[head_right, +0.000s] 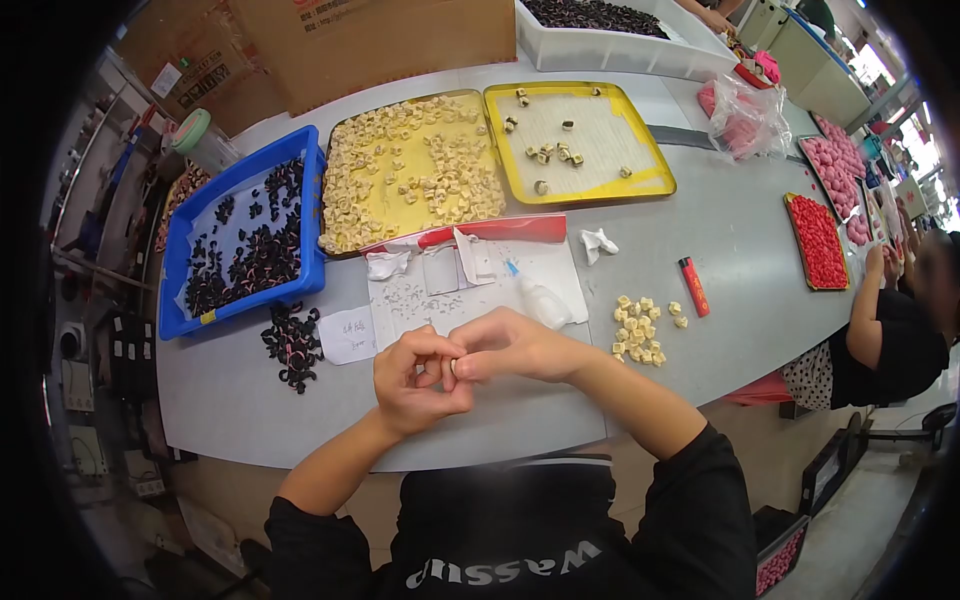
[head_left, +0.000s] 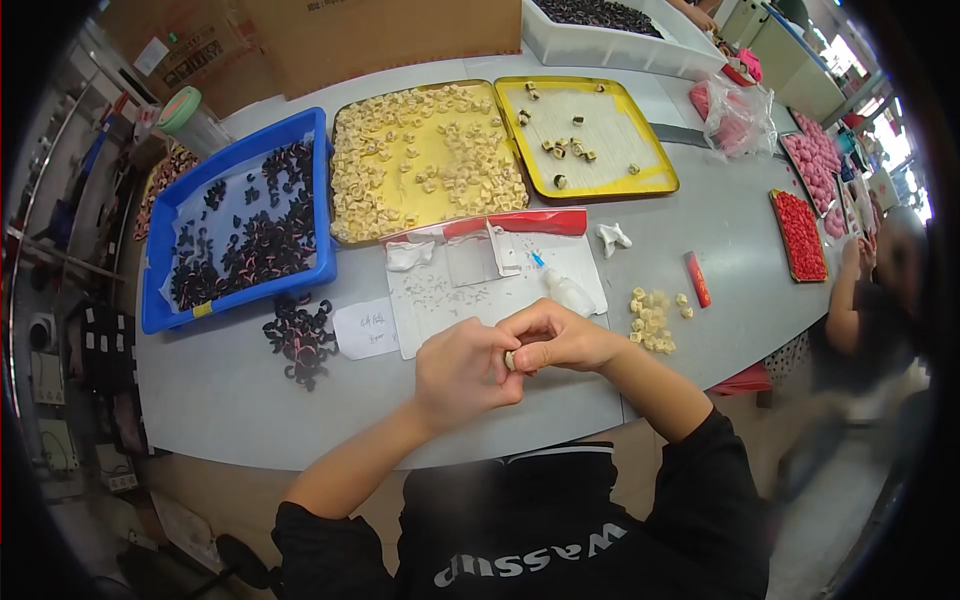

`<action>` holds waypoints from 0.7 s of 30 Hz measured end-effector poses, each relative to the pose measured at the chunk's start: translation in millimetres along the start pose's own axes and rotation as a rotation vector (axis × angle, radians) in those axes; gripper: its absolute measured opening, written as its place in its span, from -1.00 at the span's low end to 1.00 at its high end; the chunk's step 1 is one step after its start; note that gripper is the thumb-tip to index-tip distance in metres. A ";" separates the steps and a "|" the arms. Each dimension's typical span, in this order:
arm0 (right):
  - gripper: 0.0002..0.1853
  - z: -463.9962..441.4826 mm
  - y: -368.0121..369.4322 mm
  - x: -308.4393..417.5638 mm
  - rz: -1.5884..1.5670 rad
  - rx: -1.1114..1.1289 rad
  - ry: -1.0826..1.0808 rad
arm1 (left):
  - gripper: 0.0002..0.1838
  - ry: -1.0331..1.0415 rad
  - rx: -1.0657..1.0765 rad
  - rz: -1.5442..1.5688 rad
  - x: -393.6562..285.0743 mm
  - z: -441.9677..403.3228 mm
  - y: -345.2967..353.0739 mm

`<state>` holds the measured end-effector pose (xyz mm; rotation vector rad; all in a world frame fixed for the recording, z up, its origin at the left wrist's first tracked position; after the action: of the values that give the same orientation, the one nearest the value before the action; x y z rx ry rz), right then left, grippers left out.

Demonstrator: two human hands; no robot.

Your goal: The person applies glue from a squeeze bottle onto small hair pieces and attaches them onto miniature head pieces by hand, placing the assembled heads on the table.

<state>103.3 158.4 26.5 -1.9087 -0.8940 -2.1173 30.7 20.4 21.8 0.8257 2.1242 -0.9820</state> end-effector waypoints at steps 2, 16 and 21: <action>-0.72 0.1 -0.2 -1.0 -0.007 -0.001 0.001 | -0.55 0.000 0.000 -0.010 0.1 0.2 -0.1; -0.70 1.1 -1.5 -3.4 -0.085 -0.005 0.002 | -0.56 0.000 -0.016 -0.026 0.9 1.2 1.1; -0.74 0.7 1.0 0.8 -0.048 -0.009 -0.011 | -0.54 0.000 -0.016 -0.015 -0.1 0.9 1.6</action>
<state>104.3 158.1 27.6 -1.9238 -0.9425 -2.1436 32.2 20.5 20.8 0.8029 2.1386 -0.9709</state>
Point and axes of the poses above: each hand's wrist, its own z-axis away from the middle knuckle, its own y-axis out of the palm, x = y × z, the point moved 2 cm from there along -z, towards the middle knuckle, and after that the axes turned 14 degrees about x, right-handed, at the moved point
